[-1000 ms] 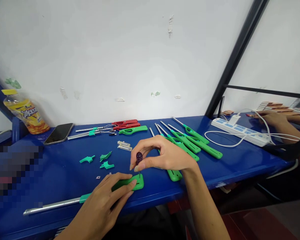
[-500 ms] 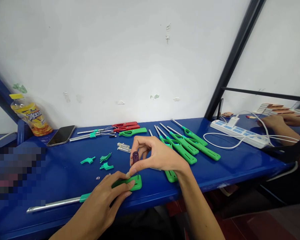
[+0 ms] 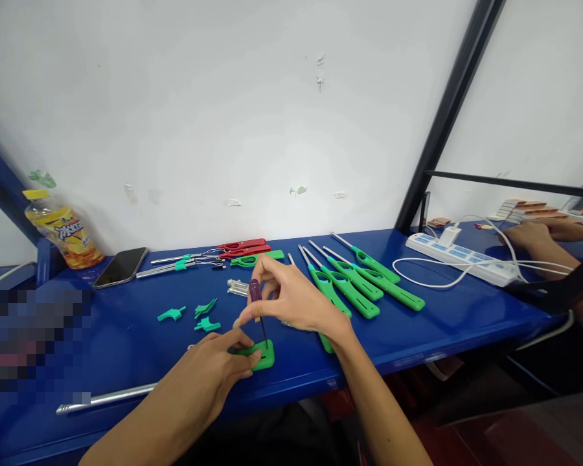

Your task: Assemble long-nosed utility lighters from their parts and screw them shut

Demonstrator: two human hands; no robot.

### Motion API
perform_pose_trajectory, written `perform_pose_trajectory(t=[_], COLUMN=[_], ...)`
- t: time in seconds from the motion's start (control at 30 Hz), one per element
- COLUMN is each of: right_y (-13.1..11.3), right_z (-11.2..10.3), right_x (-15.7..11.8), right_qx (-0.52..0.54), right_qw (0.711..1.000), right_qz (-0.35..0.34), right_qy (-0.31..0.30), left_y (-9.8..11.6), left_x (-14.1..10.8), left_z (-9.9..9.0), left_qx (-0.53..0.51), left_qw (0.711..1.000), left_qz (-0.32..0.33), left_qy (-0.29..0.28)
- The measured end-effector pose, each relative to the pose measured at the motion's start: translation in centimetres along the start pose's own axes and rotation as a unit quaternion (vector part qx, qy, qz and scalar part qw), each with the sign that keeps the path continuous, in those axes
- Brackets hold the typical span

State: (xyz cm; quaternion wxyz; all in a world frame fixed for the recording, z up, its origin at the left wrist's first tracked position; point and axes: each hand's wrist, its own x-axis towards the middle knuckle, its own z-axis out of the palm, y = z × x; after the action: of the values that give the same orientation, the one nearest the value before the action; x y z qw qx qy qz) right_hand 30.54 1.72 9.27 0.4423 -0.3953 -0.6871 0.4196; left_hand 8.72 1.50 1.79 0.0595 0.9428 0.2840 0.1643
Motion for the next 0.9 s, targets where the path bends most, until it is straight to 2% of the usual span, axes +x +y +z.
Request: perform_pose_trajectory(t=[0.23,0.53,0.67,0.8,0.9], right_y=[0.2,-1.0,-1.5,-0.9,-0.3], right_z=[-0.2,-0.7,-0.9,-0.6,-0.6], right_x=[0.2,-0.2,-0.5,-0.2,0.1], right_qx=[-0.091,-0.071,-0.034,-0.053,-0.104], right_qw=[0.995,0.996,0.996,0.997,0.992], right_qz=[-0.047,-0.057,-0.058,-0.055,-0.076], right_qy=[0.020,-0.014,-0.051,-0.021,0.007], left_y=[-0.1,1.0,1.1,0.9,0.7], left_x=[0.3,0.2,0.4,0.5,0.4], left_z=[-0.7,-2.6,-2.8,-2.7,-2.6], left_qx=[0.030,0.104,0.082,0.050,0.034], left_qw=[0.998,0.988,0.991,0.995,0.997], left_qz=[-0.022,-0.026,-0.023,-0.013,-0.008], left_qy=[-0.048,-0.107,-0.101,-0.085,-0.072])
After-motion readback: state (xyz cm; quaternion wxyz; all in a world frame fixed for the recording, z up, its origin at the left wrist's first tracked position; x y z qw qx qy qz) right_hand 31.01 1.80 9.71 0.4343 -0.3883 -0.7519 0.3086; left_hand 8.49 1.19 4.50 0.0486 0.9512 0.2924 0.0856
